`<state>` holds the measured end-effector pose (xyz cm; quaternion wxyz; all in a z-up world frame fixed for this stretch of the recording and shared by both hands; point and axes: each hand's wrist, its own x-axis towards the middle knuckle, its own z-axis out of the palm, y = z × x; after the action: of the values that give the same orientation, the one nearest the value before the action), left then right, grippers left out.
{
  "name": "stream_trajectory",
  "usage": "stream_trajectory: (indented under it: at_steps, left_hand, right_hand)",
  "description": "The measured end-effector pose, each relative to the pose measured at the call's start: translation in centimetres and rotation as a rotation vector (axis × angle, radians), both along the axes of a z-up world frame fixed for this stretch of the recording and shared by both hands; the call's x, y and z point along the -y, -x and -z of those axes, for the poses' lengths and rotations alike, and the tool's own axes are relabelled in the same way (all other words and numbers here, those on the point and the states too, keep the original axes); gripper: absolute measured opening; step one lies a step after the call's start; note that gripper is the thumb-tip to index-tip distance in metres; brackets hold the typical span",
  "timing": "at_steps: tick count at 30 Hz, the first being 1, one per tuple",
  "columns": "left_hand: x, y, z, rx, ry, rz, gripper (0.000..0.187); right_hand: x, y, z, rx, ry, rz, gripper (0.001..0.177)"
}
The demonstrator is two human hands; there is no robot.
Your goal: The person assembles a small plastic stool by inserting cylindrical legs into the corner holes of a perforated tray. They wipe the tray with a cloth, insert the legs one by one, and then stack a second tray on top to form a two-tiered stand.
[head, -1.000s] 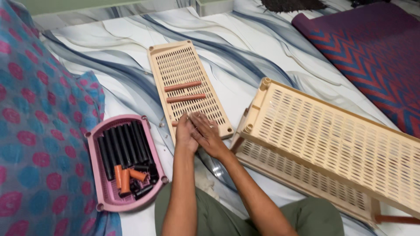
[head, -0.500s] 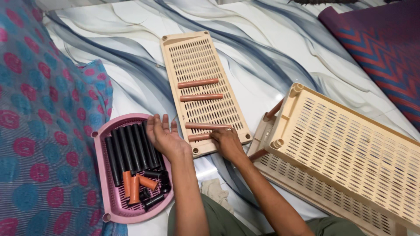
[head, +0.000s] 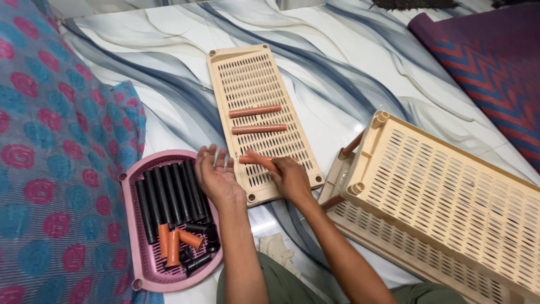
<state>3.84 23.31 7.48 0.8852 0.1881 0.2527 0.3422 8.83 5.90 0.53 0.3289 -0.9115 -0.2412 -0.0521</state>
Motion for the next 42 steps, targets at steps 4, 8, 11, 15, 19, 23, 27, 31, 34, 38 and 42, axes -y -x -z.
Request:
stream_trajectory:
  at_steps: [4, 8, 11, 15, 19, 23, 27, 31, 34, 38, 42]
  left_hand:
    - [2.0, -1.2, 0.3, -0.14, -0.274, 0.374, 0.04]
    - [4.9, -1.8, 0.6, -0.105, -0.571, 0.801, 0.044]
    - [6.0, -1.9, 0.9, -0.032, -0.637, 0.928, 0.043]
    - [6.8, -1.7, 1.4, 0.094, -0.663, 0.921, 0.047]
    - [7.0, -1.9, 1.2, 0.088, -0.566, 0.842, 0.045]
    - [7.9, -0.9, 0.6, -0.044, -0.704, 1.097, 0.044]
    - [11.6, 1.0, -0.9, 0.0, -1.035, 1.345, 0.045]
    - [15.5, 2.3, -2.0, 0.185, -1.481, 0.919, 0.049]
    - [16.2, 1.9, -2.0, 0.232, -1.68, 0.501, 0.055]
    - [15.9, 0.2, -1.0, 0.157, -1.403, 0.828, 0.049]
    - [15.9, -1.3, 0.7, 0.182, -1.06, 1.103, 0.039]
  right_hand:
    - [1.8, 3.5, -1.6, -0.522, -0.689, 0.076, 0.037]
    - [3.5, 6.1, -2.5, -0.825, -0.99, 0.045, 0.047]
    - [4.6, 7.2, -3.3, -0.855, -1.062, 0.034, 0.049]
    - [6.1, 8.9, -4.4, -0.831, -1.065, 0.028, 0.047]
    - [8.7, 12.6, -5.0, -0.849, -1.069, 0.159, 0.043]
    - [13.1, 16.1, -5.4, -0.645, -1.304, 0.243, 0.041]
    - [18.7, 16.3, -9.1, -0.231, -1.395, 0.388, 0.039]
    - [22.7, 14.2, -16.2, 0.049, -1.255, 0.429, 0.033]
    - [22.2, 11.9, -19.9, 0.129, -1.03, 0.331, 0.039]
    - [19.8, 9.2, -21.7, 0.141, -0.821, 0.153, 0.042]
    - [18.8, 7.9, -21.0, 0.056, -0.799, 0.106, 0.045]
